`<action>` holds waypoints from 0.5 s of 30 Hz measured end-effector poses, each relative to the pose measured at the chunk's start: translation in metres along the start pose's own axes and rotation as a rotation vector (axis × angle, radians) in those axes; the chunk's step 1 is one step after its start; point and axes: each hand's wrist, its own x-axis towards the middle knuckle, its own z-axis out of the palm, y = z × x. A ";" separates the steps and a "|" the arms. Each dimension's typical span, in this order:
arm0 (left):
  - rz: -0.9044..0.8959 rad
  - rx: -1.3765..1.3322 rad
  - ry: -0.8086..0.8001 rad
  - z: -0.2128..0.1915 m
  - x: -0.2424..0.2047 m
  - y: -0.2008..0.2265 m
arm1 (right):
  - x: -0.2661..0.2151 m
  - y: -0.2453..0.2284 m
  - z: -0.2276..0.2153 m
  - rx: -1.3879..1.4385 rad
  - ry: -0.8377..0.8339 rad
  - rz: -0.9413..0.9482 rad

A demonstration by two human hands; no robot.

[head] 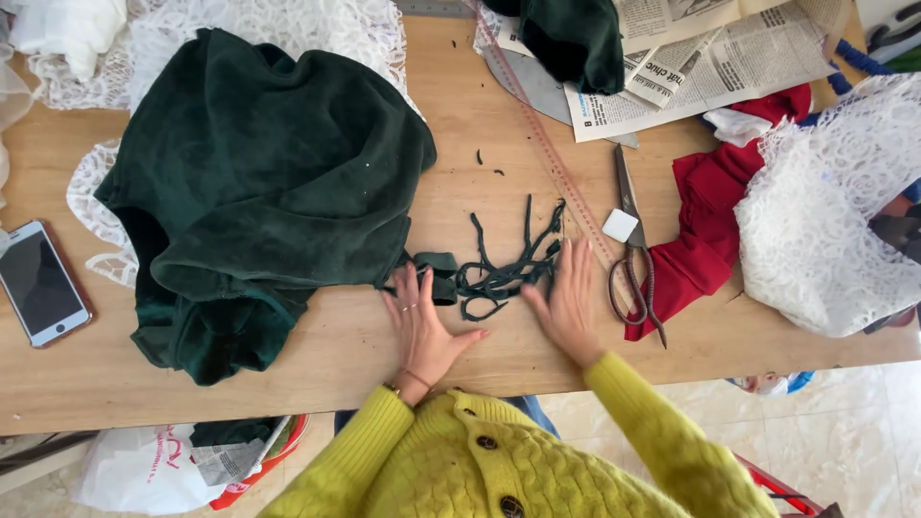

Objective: The person cuts a dark green velvet garment using shears, removing excess fabric and trimming the edges. They then measure the garment with a tape measure and a ruler, marking it with chalk before making additional cuts.

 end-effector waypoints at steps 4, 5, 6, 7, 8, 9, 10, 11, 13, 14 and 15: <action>0.057 0.018 0.074 0.020 0.020 0.012 | 0.099 -0.009 0.025 0.114 0.048 -0.097; 0.085 0.017 0.087 0.024 0.024 0.014 | 0.125 -0.010 0.035 0.172 0.039 -0.137; 0.080 0.019 0.093 0.026 0.026 0.016 | 0.142 -0.012 0.047 0.173 0.036 -0.144; 0.076 0.031 0.073 0.028 0.027 0.016 | 0.159 -0.016 0.058 0.158 -0.021 -0.200; 0.071 0.044 0.054 0.030 0.029 0.017 | 0.176 -0.020 0.071 0.144 -0.078 -0.258; 0.065 0.047 0.061 0.032 0.032 0.016 | 0.179 -0.027 0.071 0.146 -0.082 -0.267; 0.056 0.049 0.067 0.034 0.033 0.014 | 0.180 -0.034 0.071 0.195 -0.162 -0.335; 0.047 0.051 0.073 0.036 0.035 0.012 | 0.182 -0.041 0.071 0.243 -0.243 -0.404; 0.039 0.055 0.078 0.038 0.039 0.008 | 0.158 -0.046 0.058 0.347 -0.269 -0.484; 0.034 0.061 0.077 0.039 0.039 0.007 | 0.145 -0.047 0.052 0.454 -0.292 -0.558; 0.031 0.061 0.078 0.040 0.041 0.004 | 0.129 -0.058 0.036 0.455 -0.296 -0.560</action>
